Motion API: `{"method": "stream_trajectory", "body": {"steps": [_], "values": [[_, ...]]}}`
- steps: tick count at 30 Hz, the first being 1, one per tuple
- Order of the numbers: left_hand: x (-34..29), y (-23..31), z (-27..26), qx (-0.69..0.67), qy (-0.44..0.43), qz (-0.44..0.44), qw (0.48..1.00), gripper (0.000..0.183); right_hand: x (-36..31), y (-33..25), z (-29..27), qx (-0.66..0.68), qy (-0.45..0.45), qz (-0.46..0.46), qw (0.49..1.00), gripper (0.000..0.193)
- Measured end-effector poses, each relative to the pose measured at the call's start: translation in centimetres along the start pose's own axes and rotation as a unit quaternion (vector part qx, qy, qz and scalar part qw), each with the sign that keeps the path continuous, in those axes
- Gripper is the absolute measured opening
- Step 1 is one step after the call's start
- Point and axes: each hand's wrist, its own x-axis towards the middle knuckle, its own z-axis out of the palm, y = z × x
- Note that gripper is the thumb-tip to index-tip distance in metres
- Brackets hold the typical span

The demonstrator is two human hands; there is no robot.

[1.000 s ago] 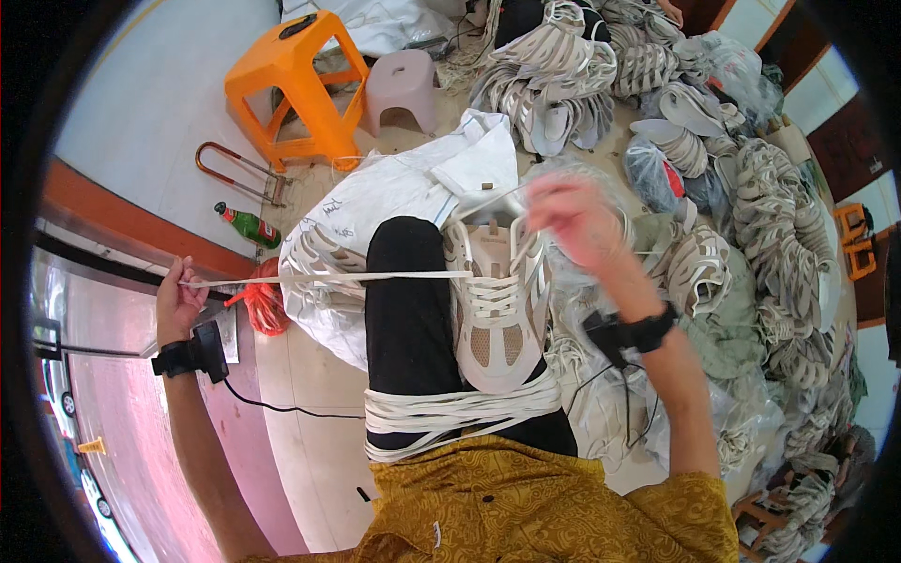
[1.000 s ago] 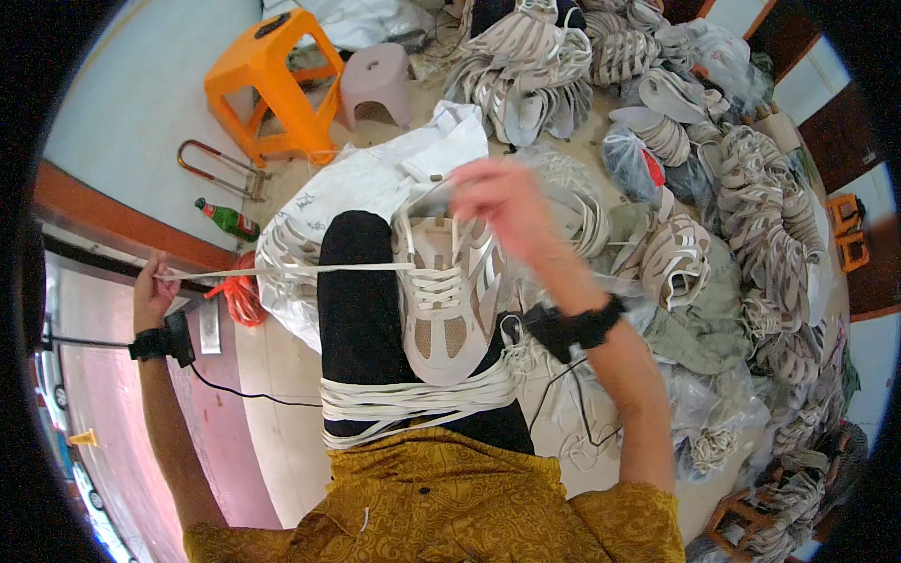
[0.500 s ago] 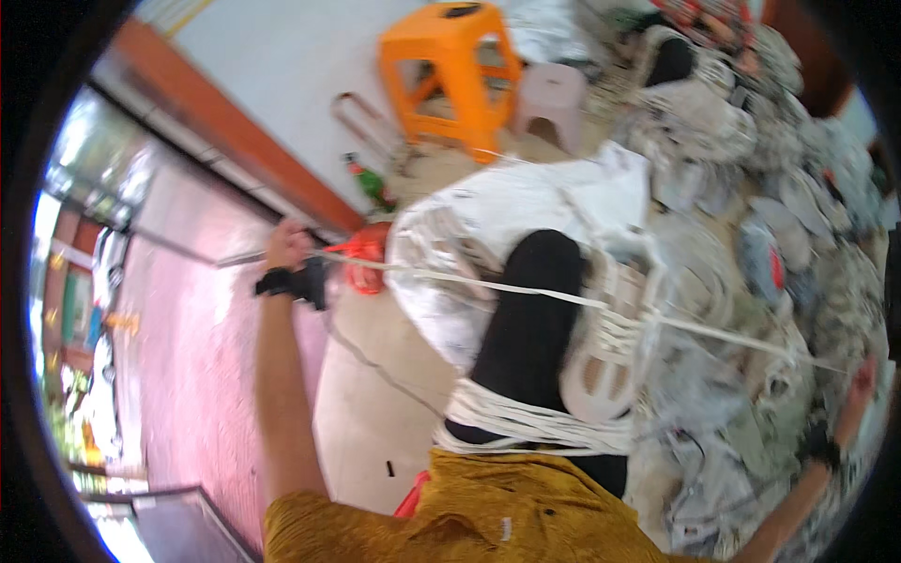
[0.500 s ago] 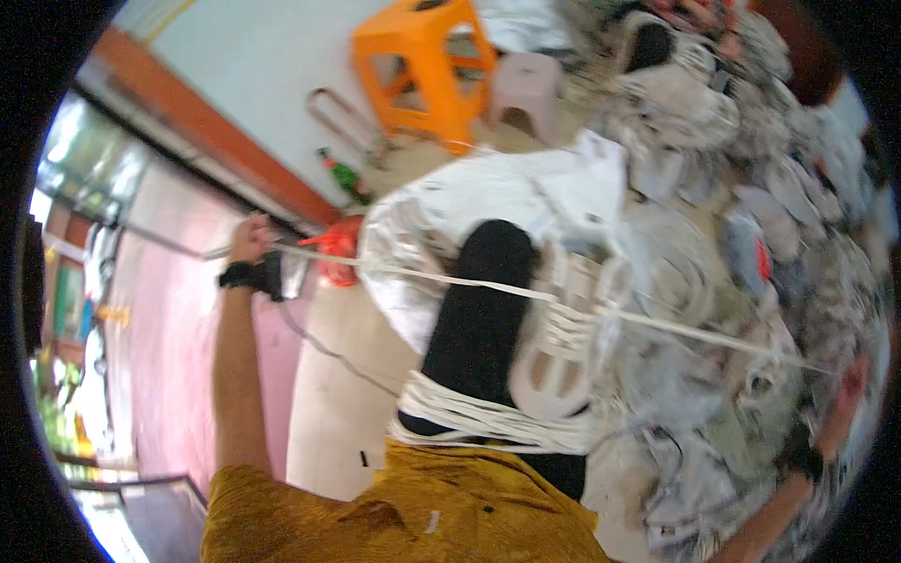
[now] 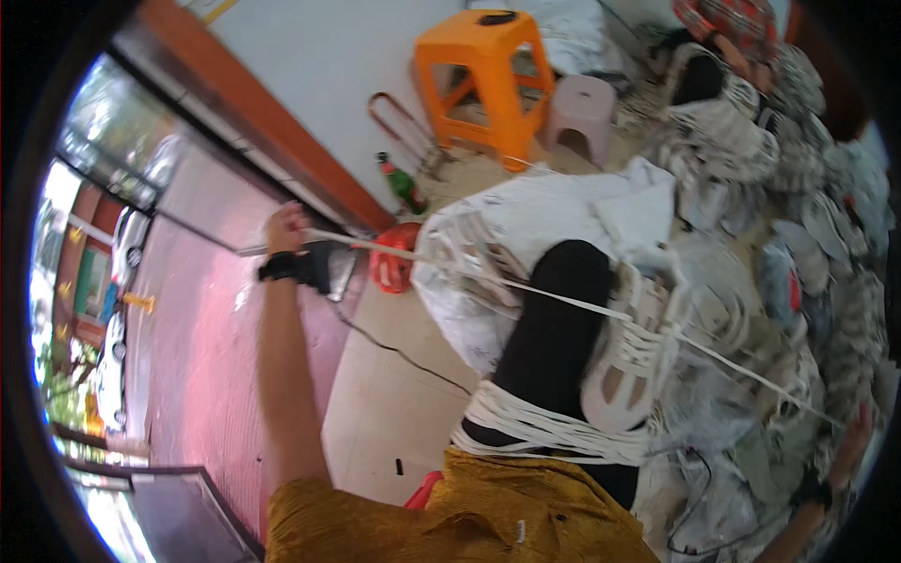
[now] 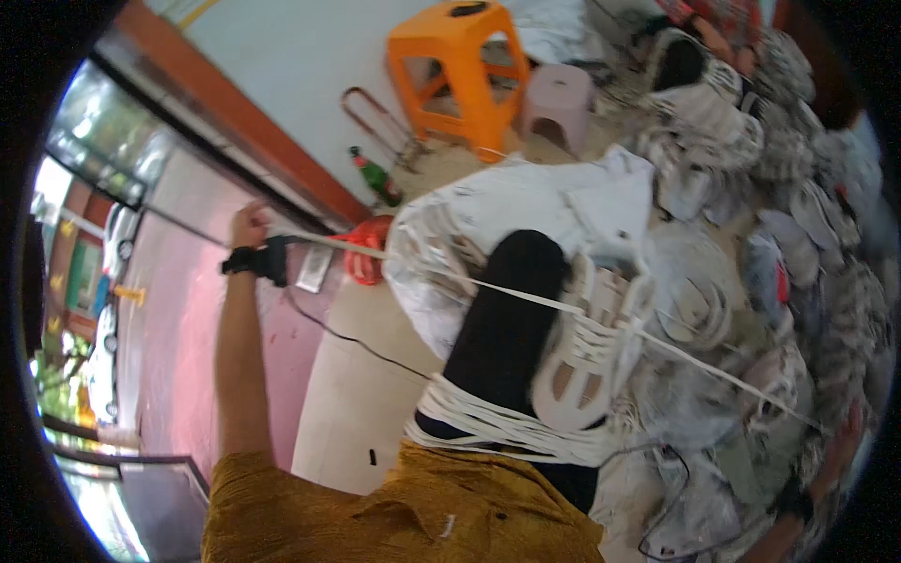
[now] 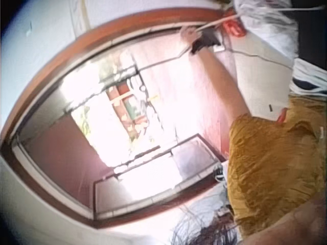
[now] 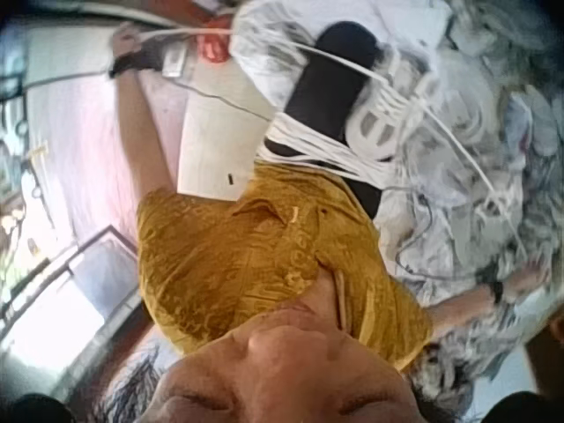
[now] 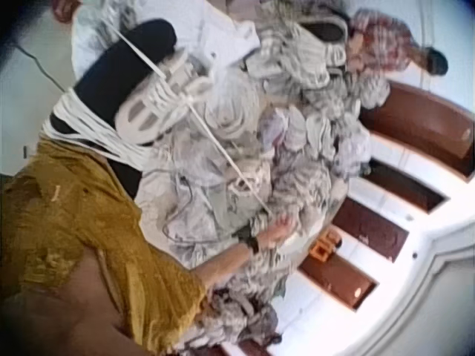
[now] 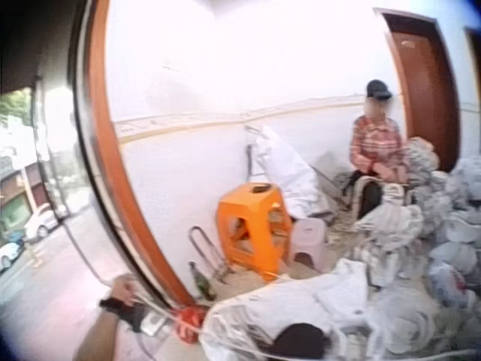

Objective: Lacing a white and tan sneaker while sitting among many shoe components.

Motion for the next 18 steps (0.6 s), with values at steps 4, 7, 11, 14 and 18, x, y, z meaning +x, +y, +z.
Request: {"method": "stream_trajectory", "body": {"steps": [4,7,11,14,18], "values": [[6.2,-3.5,-7.1,-0.161,-0.016,-0.053,0.985,0.022,0.2,-6.0,12.4,-0.295,-0.11,-0.099,0.944,0.032],[9.1,-4.6,-10.4,-0.146,0.022,-0.045,0.988,0.018,-3.6,-11.5,24.0,-0.092,-0.199,0.0,0.976,0.034],[6.7,-0.6,-7.1,-0.25,0.073,-0.109,0.959,0.025,-10.4,-18.2,34.9,0.052,-0.335,-0.116,0.934,0.015],[-0.2,4.9,2.3,-0.12,-0.055,-0.108,0.985,0.033,-13.3,-21.1,39.2,0.033,-0.391,-0.265,0.881,0.011],[-12.8,10.9,17.5,-0.028,-0.321,0.119,0.939,0.031,-14.9,-21.4,41.9,-0.087,-0.375,-0.415,0.825,0.008]]}}
